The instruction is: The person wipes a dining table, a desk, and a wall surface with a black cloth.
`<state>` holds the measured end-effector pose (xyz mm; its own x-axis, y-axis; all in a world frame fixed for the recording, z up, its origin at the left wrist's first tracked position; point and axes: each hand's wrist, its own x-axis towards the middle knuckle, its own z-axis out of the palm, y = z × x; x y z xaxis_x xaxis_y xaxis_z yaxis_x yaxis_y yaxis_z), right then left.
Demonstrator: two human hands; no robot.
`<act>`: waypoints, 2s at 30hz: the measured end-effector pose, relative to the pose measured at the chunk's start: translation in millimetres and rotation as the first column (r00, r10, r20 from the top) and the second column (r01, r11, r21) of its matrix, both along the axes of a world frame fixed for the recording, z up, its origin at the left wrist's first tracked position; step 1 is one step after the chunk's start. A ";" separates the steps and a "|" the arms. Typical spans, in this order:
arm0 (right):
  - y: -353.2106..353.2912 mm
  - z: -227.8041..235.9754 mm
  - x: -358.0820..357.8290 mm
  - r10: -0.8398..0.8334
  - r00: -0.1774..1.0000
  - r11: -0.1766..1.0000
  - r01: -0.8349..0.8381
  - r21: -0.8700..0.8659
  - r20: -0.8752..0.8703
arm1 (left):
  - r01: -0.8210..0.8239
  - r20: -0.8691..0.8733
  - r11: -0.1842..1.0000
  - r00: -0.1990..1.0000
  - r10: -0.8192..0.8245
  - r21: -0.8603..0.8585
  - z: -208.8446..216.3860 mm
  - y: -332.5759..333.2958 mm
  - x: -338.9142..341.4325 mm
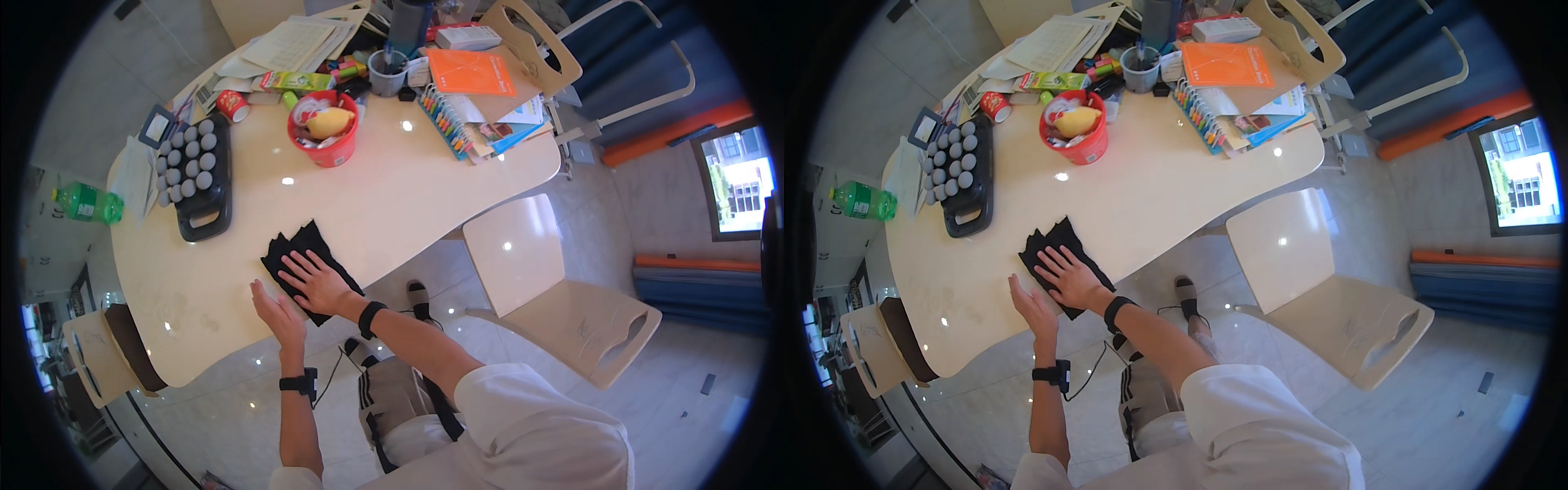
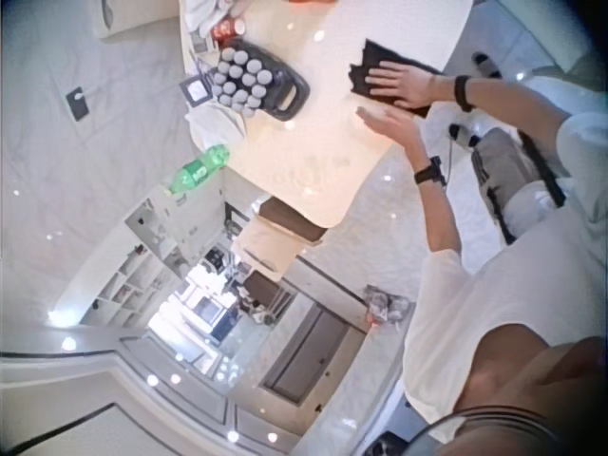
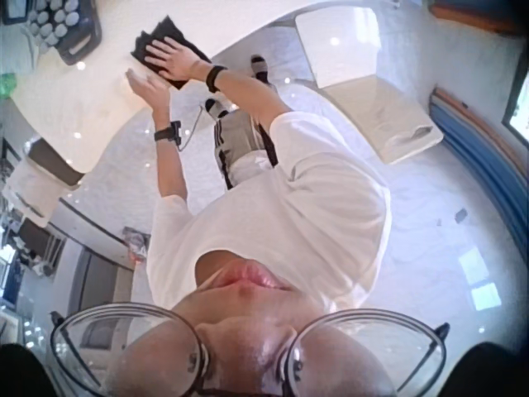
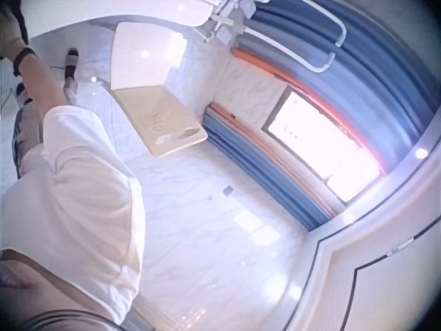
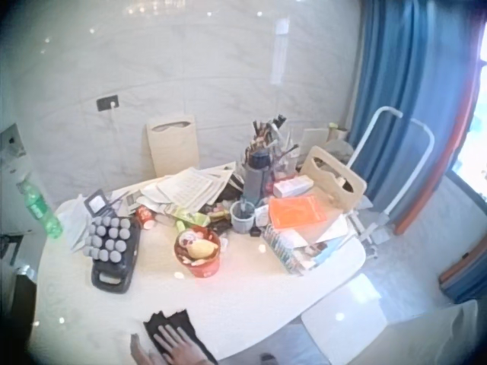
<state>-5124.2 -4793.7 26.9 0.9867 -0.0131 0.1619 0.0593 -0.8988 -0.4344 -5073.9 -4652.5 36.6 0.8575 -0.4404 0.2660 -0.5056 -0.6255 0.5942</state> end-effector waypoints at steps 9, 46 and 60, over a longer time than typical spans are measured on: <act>-214.6 10.4 -157.5 -0.207 0.974 0.978 0.206 -0.015 -0.090 | 0.074 -0.022 0.963 0.997 -0.071 0.260 -20.1 -155.2 -58.3; -46.8 -9.5 -56.1 -0.666 0.745 0.686 0.606 -0.403 -0.014 | 0.105 -0.174 0.994 0.980 -0.102 0.008 24.2 -43.2 -22.3; 442.8 10.9 235.4 0.253 0.945 0.936 -0.293 -0.193 -0.205 | -0.727 -0.015 0.638 0.656 0.754 0.255 6.0 376.6 160.2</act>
<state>-4888.8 -4350.9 37.8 0.9599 0.2766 -0.0444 0.2568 -0.9322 -0.2551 -4913.7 -4275.9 42.5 0.9367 0.3243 0.1322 0.2426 -0.8732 0.4226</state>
